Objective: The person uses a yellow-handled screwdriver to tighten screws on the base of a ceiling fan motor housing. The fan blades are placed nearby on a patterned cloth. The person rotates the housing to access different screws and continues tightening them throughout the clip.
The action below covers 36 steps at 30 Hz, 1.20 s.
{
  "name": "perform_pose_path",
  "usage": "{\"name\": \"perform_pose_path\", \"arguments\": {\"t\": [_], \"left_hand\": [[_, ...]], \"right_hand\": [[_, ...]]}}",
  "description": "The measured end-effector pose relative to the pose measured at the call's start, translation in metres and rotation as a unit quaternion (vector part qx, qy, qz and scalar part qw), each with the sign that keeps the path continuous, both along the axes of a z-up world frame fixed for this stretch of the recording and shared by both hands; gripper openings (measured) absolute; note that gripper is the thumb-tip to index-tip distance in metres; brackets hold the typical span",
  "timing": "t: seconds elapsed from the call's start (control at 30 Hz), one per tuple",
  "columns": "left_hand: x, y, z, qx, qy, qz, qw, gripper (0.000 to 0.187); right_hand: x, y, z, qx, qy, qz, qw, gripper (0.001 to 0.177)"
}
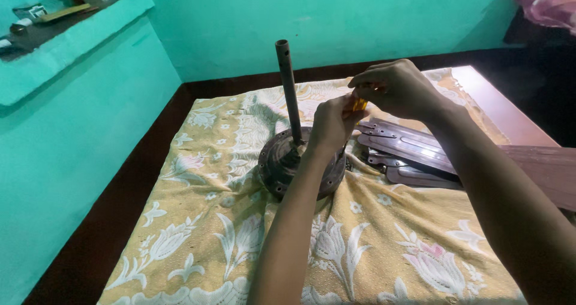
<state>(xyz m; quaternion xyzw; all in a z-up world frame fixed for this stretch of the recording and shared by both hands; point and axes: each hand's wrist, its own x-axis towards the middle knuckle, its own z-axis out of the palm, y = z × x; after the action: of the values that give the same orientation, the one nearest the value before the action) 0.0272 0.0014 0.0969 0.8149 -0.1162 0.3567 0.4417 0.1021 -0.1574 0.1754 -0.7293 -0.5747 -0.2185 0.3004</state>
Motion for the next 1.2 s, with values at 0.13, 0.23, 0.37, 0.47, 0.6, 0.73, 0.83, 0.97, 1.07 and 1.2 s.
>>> {"name": "perform_pose_path", "arguments": {"t": [0.13,0.23,0.37,0.47,0.6,0.73,0.83,0.97,1.07,1.2], "left_hand": [[0.005,0.000,-0.002,0.027,0.023,0.018,0.999,0.023],[0.004,0.001,-0.005,-0.002,-0.008,-0.030,1.000,0.025],[-0.008,-0.001,-0.006,0.017,-0.014,0.042,0.999,0.026],[-0.021,-0.002,-0.005,-0.021,0.057,0.054,0.997,0.024],[-0.019,-0.008,-0.006,-0.051,0.018,0.089,0.995,0.029],[-0.004,0.008,-0.014,-0.086,0.005,-0.007,0.996,0.024],[0.009,0.019,-0.018,-0.056,0.011,-0.016,0.998,0.024],[0.017,0.016,-0.022,-0.030,0.010,-0.007,0.999,0.023],[0.016,0.001,-0.022,0.018,0.007,0.057,0.998,0.019],[0.021,-0.010,-0.014,0.031,-0.022,0.058,0.998,0.019]], "right_hand": [[-0.013,0.002,-0.009,0.075,-0.012,-0.032,0.997,0.017],[-0.032,0.014,-0.024,0.137,0.016,-0.107,0.985,0.018],[-0.036,0.018,-0.021,0.112,0.027,-0.099,0.988,0.014],[-0.027,0.009,-0.008,0.047,0.083,0.034,0.995,0.022],[-0.027,0.013,-0.001,0.072,0.192,0.027,0.978,0.025],[-0.037,0.033,-0.007,0.109,0.073,-0.097,0.987,0.021],[-0.036,0.042,-0.011,0.137,0.015,-0.128,0.982,0.019],[-0.023,0.046,-0.032,0.162,0.016,-0.197,0.967,0.012],[-0.015,0.051,-0.060,0.257,0.119,-0.197,0.939,0.011],[0.001,0.056,-0.068,0.435,0.327,-0.012,0.839,0.021]]}}
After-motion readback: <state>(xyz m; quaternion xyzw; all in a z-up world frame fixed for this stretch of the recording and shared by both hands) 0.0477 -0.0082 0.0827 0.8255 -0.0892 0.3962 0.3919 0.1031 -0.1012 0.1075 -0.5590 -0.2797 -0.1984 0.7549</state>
